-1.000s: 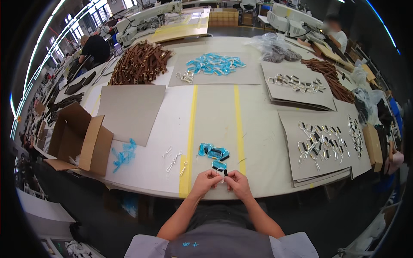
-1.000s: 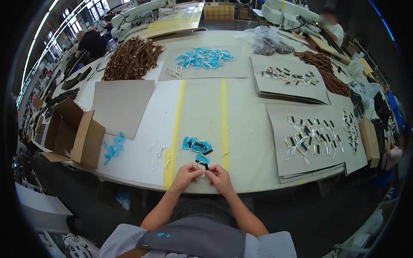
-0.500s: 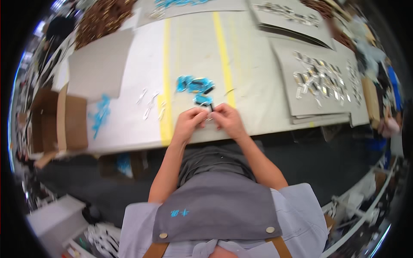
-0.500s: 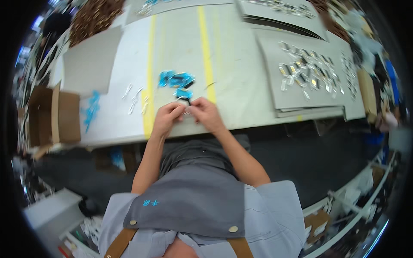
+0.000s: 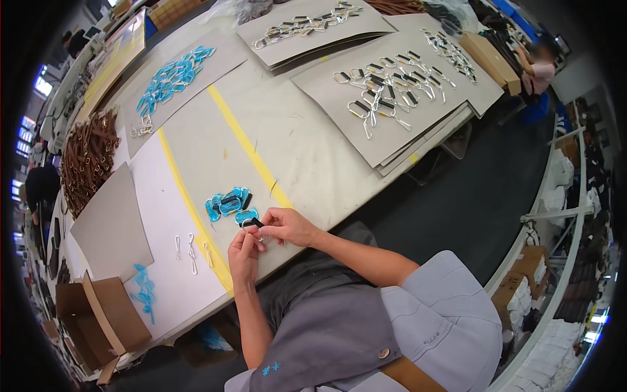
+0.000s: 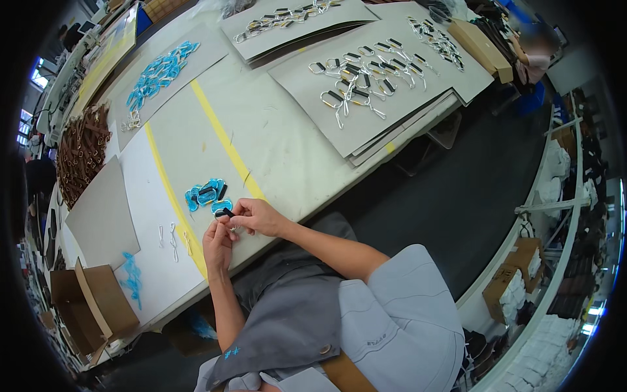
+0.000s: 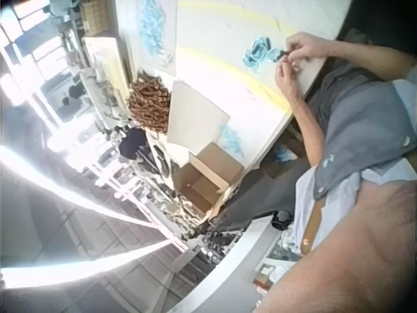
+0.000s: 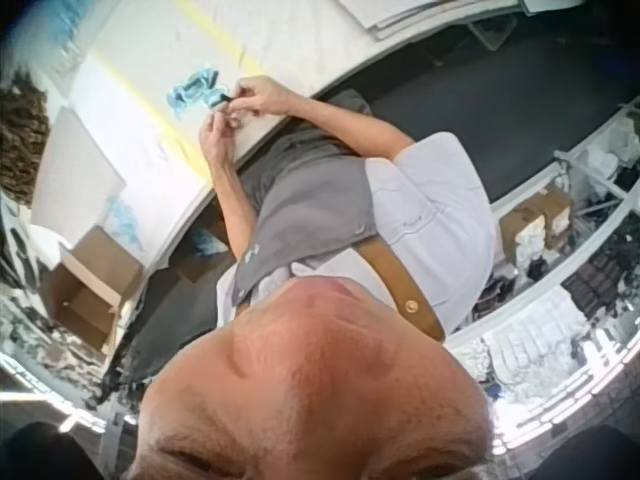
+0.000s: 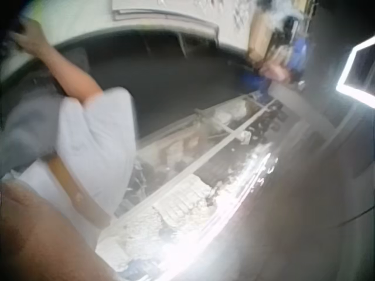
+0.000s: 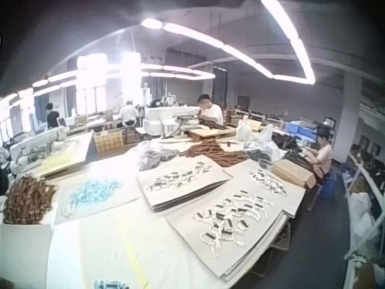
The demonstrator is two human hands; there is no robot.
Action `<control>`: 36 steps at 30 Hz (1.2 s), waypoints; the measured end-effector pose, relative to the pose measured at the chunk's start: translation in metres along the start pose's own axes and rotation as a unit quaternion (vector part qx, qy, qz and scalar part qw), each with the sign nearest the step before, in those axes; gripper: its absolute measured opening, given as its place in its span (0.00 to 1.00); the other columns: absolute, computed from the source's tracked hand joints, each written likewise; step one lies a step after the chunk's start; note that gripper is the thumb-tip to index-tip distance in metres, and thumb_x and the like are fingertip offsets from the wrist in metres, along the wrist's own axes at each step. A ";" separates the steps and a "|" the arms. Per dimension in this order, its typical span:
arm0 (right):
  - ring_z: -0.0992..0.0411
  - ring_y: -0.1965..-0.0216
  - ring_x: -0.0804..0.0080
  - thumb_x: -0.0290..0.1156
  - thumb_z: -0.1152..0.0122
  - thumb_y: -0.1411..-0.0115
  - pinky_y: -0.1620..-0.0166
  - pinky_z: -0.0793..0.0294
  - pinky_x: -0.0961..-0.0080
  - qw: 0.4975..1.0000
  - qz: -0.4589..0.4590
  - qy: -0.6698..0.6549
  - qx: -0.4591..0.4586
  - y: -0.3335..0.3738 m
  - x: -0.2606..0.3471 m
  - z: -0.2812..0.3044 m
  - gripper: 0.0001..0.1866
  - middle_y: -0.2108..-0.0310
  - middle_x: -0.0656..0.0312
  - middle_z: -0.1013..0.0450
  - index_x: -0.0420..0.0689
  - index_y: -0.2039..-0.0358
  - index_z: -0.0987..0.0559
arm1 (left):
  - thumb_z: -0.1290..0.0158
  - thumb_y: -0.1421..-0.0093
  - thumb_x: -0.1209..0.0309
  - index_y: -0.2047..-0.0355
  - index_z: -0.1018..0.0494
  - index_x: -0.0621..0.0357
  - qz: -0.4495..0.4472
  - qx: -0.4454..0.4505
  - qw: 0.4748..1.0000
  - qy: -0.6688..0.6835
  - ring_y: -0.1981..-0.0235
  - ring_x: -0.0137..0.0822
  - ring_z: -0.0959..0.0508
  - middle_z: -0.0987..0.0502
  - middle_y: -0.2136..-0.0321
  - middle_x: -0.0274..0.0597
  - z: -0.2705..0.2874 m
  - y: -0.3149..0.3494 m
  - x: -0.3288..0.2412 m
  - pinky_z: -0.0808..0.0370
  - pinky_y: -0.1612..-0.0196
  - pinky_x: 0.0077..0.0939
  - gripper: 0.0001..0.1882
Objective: Assembling small hardware components and straps onto decorative leather or fabric pieces at a workshop table.
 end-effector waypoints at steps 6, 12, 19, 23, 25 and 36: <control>0.35 0.82 0.84 0.28 0.41 0.42 0.79 0.36 0.85 1.000 0.002 0.024 0.010 0.001 -0.004 -0.004 0.07 0.78 0.67 0.31 0.39 0.69 0.29 | 0.50 0.37 0.72 0.66 0.29 0.60 -0.043 0.045 0.998 0.006 0.78 0.26 0.30 0.27 0.75 0.36 0.008 0.000 0.001 0.31 0.71 0.23 0.04; 0.35 0.82 0.84 0.29 0.41 0.42 0.79 0.35 0.85 0.999 0.005 0.032 0.012 0.002 -0.001 -0.004 0.07 0.77 0.67 0.31 0.40 0.70 0.29 | 0.48 0.39 0.75 0.67 0.29 0.63 0.010 0.025 0.998 0.057 0.79 0.26 0.30 0.26 0.74 0.38 0.011 0.001 0.009 0.31 0.73 0.20 0.04; 0.35 0.82 0.84 0.28 0.41 0.42 0.78 0.34 0.85 1.000 0.004 0.001 0.008 -0.001 -0.005 0.001 0.07 0.77 0.67 0.32 0.40 0.69 0.29 | 0.50 0.37 0.72 0.65 0.27 0.65 -0.003 0.031 0.999 0.033 0.76 0.27 0.28 0.26 0.74 0.39 0.010 -0.003 0.005 0.30 0.70 0.21 0.07; 0.34 0.81 0.83 0.27 0.41 0.41 0.78 0.34 0.85 0.999 0.007 0.034 0.014 -0.001 -0.004 -0.005 0.07 0.77 0.67 0.32 0.39 0.69 0.29 | 0.50 0.38 0.73 0.66 0.27 0.64 -0.015 0.016 1.000 0.020 0.78 0.25 0.30 0.27 0.75 0.37 0.014 0.001 0.002 0.30 0.73 0.20 0.06; 0.35 0.83 0.83 0.26 0.42 0.42 0.80 0.34 0.84 1.000 0.014 -0.003 0.002 -0.001 -0.002 -0.002 0.07 0.78 0.66 0.32 0.39 0.69 0.30 | 0.50 0.37 0.72 0.67 0.28 0.64 -0.025 0.002 1.000 0.010 0.78 0.25 0.30 0.28 0.76 0.37 0.014 -0.001 0.004 0.30 0.73 0.20 0.07; 0.34 0.82 0.83 0.26 0.43 0.41 0.79 0.33 0.84 0.999 0.013 0.032 -0.021 -0.002 0.007 0.001 0.06 0.78 0.65 0.31 0.38 0.68 0.30 | 0.52 0.36 0.70 0.66 0.29 0.64 -0.096 -0.087 0.981 -0.146 0.81 0.20 0.32 0.30 0.77 0.33 0.008 0.002 -0.007 0.30 0.79 0.16 0.08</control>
Point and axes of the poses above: each hand's wrist, its own y-axis away from the middle knuckle, its own z-axis out of the back of the hand, x = y × z, the point moved 10 cm from there along -y, towards the middle knuckle
